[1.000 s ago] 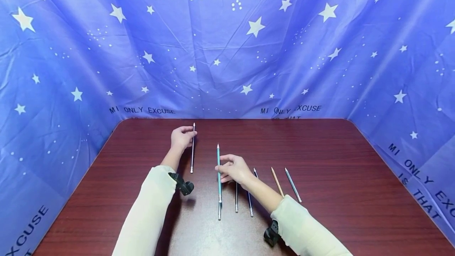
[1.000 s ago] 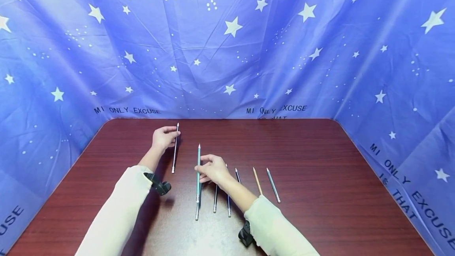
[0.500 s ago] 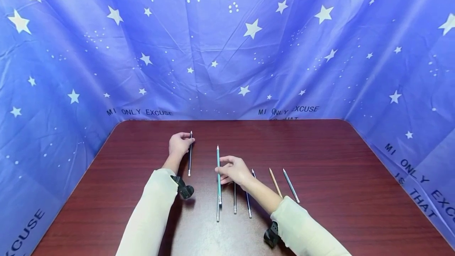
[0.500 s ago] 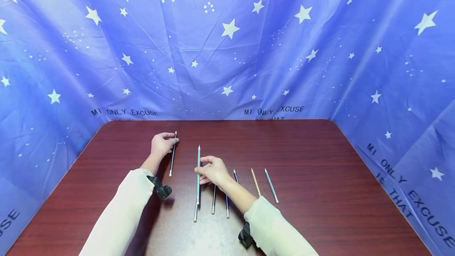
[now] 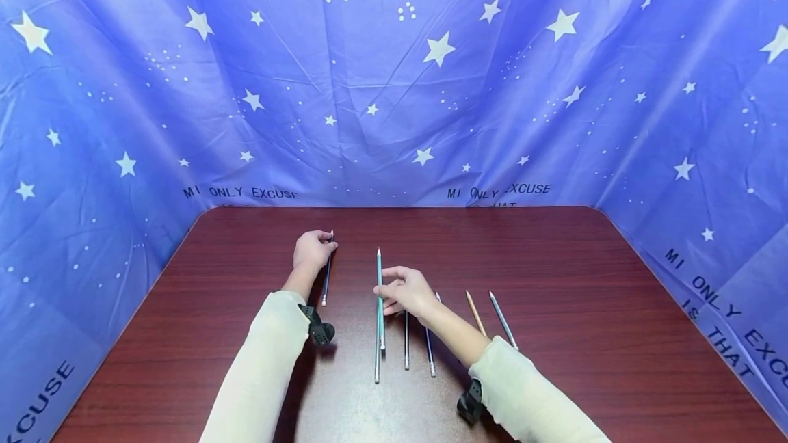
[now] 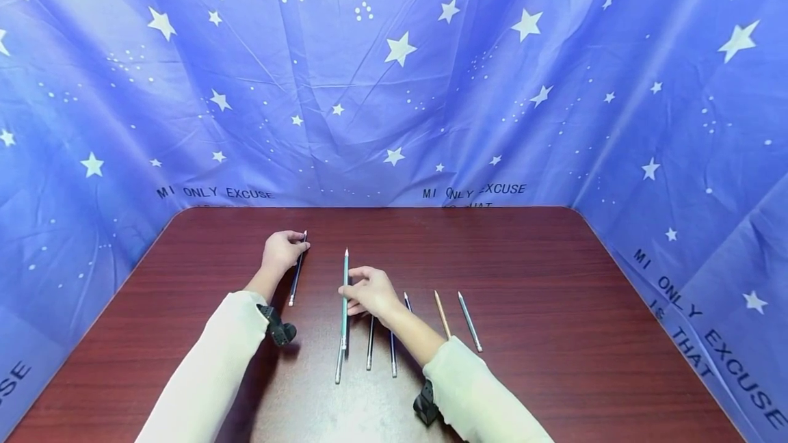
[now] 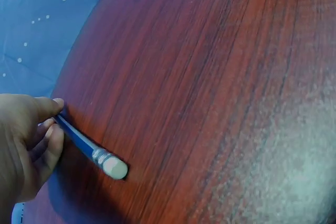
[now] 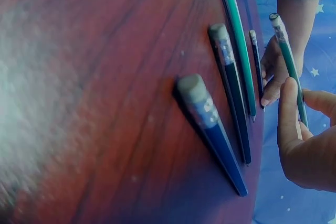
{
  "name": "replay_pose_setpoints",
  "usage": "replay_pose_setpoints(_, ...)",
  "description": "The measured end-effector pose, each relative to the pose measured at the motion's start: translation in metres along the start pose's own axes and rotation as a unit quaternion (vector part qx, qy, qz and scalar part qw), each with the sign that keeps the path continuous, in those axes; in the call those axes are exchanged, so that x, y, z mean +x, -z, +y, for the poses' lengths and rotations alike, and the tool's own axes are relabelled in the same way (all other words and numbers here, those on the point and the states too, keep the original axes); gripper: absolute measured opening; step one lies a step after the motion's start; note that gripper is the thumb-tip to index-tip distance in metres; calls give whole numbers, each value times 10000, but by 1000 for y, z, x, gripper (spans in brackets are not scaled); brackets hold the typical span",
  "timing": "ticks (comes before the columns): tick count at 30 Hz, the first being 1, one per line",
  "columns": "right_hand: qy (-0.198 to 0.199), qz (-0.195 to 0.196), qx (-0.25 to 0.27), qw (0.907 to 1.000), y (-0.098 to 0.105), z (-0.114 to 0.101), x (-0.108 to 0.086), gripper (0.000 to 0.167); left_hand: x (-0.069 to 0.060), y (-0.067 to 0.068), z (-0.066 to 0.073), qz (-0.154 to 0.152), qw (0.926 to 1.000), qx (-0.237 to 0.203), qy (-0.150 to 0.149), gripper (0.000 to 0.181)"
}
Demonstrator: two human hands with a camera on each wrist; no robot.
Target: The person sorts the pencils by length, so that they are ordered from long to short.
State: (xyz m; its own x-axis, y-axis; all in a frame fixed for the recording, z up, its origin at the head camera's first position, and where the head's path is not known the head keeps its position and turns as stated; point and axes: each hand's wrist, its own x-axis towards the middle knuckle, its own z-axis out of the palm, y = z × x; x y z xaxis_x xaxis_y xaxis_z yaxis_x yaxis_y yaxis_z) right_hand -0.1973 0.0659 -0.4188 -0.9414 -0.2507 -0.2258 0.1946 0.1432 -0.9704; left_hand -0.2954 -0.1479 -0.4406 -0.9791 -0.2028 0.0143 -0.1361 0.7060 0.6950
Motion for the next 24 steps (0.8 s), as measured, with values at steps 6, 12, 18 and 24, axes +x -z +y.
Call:
replay_pose_setpoints(6, 13, 40, 118, 9999, 6, -1, 5, 46, 0, 3, -2, -323, 9982, -508, -47, 30)
replay_pose_setpoints(12, -96, 109, 89, 9999, 8, -2, 8, 46, 1, 8, -5, -885, 9900, -1101, 19, 38)
replay_pose_setpoints(18, -101, 197, 38, 9997, 9, -4, 12, 46, 3, 14, -8, -1415, 9835, -1115, -134, 47)
replay_pose_setpoints(24, -61, 215, 50, 9997, 9, -5, 18, 47, 5, 13, -11, -1534, 9819, -1056, -339, 49)
